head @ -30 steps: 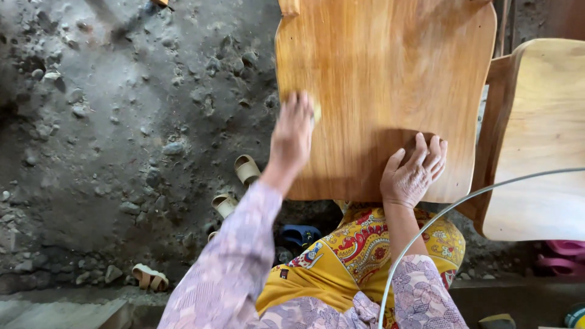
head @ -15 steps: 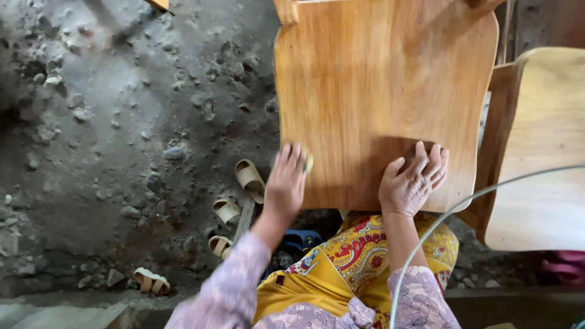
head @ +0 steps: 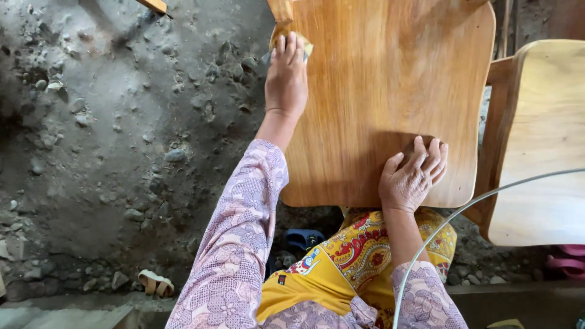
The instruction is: The person sands the surface of a wooden chair seat using a sanding block. They hold the chair steady with one hand while moving the sanding block back and forth across the wood with the other hand.
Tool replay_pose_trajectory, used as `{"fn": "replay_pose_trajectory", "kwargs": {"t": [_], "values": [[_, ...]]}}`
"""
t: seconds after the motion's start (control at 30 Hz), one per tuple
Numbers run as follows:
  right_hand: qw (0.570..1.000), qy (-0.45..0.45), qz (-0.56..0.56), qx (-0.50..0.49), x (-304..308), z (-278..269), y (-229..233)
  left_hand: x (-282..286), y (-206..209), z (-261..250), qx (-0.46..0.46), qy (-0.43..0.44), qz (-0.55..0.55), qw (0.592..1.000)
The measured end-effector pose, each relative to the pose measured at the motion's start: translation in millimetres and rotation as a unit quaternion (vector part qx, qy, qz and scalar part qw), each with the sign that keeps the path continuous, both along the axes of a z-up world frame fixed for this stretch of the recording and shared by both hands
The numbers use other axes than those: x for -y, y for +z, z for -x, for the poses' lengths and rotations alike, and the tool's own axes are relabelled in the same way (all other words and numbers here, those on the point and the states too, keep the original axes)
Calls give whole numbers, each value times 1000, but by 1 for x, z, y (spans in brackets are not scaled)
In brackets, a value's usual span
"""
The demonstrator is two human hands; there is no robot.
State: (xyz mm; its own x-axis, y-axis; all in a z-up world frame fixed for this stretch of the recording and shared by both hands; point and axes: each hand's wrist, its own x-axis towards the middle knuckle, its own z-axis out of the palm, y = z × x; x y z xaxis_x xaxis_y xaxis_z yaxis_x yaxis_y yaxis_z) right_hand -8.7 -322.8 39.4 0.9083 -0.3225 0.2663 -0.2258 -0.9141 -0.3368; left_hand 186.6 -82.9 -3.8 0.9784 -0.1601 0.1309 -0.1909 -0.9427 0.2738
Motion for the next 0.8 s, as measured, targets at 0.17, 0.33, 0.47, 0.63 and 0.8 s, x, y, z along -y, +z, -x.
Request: {"fn": "replay_pose_trajectory", "kwargs": {"t": [0.17, 0.33, 0.47, 0.63, 0.8], "values": [[1000, 0, 4, 7, 1, 1, 0, 0, -7, 25, 8, 3, -23, 1000], [999, 10, 45, 25, 12, 4, -28, -9, -4, 128, 139, -18, 3, 990], [999, 21, 27, 28, 19, 7, -33, -16, -11, 207, 141, -27, 14, 990], [998, 57, -8, -3, 27, 15, -33, -18, -16, 254, 150, -16, -12, 989], [992, 102, -28, -73, 39, 46, -7, -27, 7, 277, 147, 13, 37, 988]]}}
